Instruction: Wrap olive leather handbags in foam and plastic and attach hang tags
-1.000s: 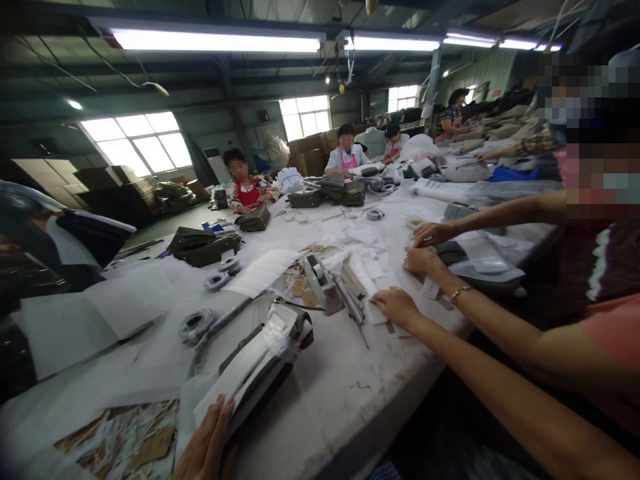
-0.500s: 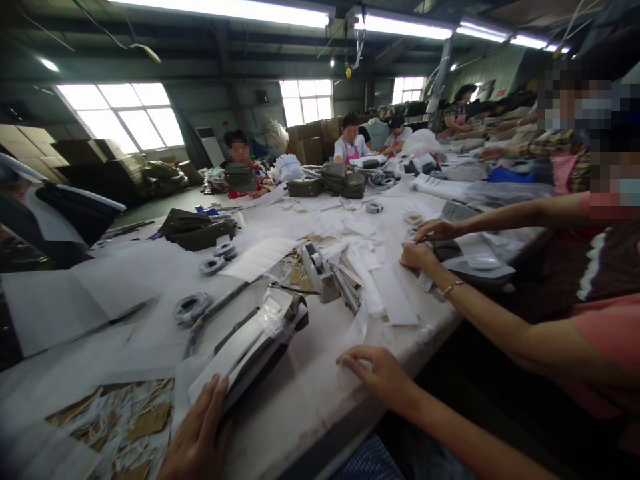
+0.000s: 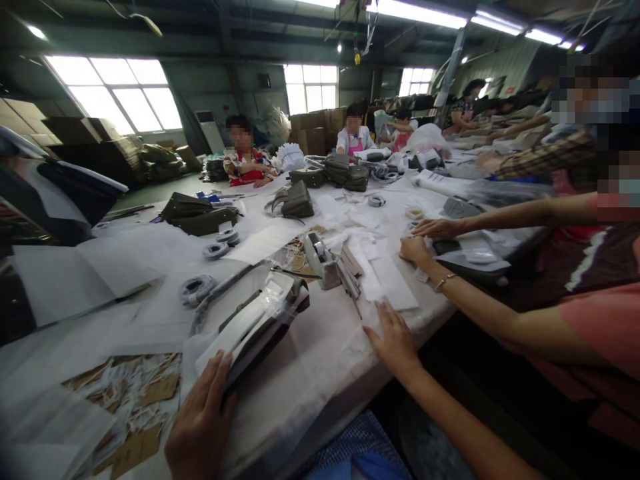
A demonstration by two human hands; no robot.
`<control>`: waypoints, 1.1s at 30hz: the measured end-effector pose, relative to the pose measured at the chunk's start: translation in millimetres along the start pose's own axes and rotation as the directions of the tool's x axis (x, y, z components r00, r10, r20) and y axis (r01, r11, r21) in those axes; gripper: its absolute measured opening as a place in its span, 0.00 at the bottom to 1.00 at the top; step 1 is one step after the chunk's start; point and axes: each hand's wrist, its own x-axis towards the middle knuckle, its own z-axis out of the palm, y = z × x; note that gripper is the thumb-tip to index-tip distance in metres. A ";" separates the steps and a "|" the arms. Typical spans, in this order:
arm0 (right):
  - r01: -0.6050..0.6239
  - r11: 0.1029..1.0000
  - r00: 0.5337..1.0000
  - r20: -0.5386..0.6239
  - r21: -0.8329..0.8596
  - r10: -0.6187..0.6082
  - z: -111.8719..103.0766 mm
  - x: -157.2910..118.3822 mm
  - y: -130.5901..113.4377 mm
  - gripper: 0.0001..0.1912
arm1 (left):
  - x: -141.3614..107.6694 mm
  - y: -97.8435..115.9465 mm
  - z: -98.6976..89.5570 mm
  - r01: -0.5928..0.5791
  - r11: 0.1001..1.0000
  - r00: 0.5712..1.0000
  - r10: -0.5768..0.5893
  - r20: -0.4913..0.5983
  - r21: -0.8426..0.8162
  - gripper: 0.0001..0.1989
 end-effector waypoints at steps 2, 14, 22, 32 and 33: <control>-0.005 0.999 1.000 0.016 -0.049 0.006 5.3 -4.0 -1.1 0.32 | 0.6 -0.5 -0.8 0.015 1.000 1.000 -0.015 -0.011 0.013 0.32; 0.120 0.971 0.992 0.016 0.208 -0.126 -26.3 13.6 -12.2 0.13 | 0.9 -1.3 -4.8 0.066 0.998 0.995 -0.066 -0.071 -0.005 0.34; 0.502 0.678 0.800 0.010 0.537 -0.600 -0.1 45.2 -117.4 0.12 | 0.0 -8.2 -8.6 0.111 0.994 0.987 -0.112 -0.116 -0.014 0.35; 0.307 0.664 0.831 0.148 0.682 -0.536 97.1 120.0 -232.2 0.12 | 6.2 -7.1 -12.3 0.122 0.991 0.986 -0.115 -0.123 0.048 0.35; 0.308 0.660 0.821 0.159 0.685 -0.548 96.2 115.0 -230.5 0.13 | 6.8 -7.5 -12.8 0.120 0.992 0.986 -0.113 -0.124 0.049 0.35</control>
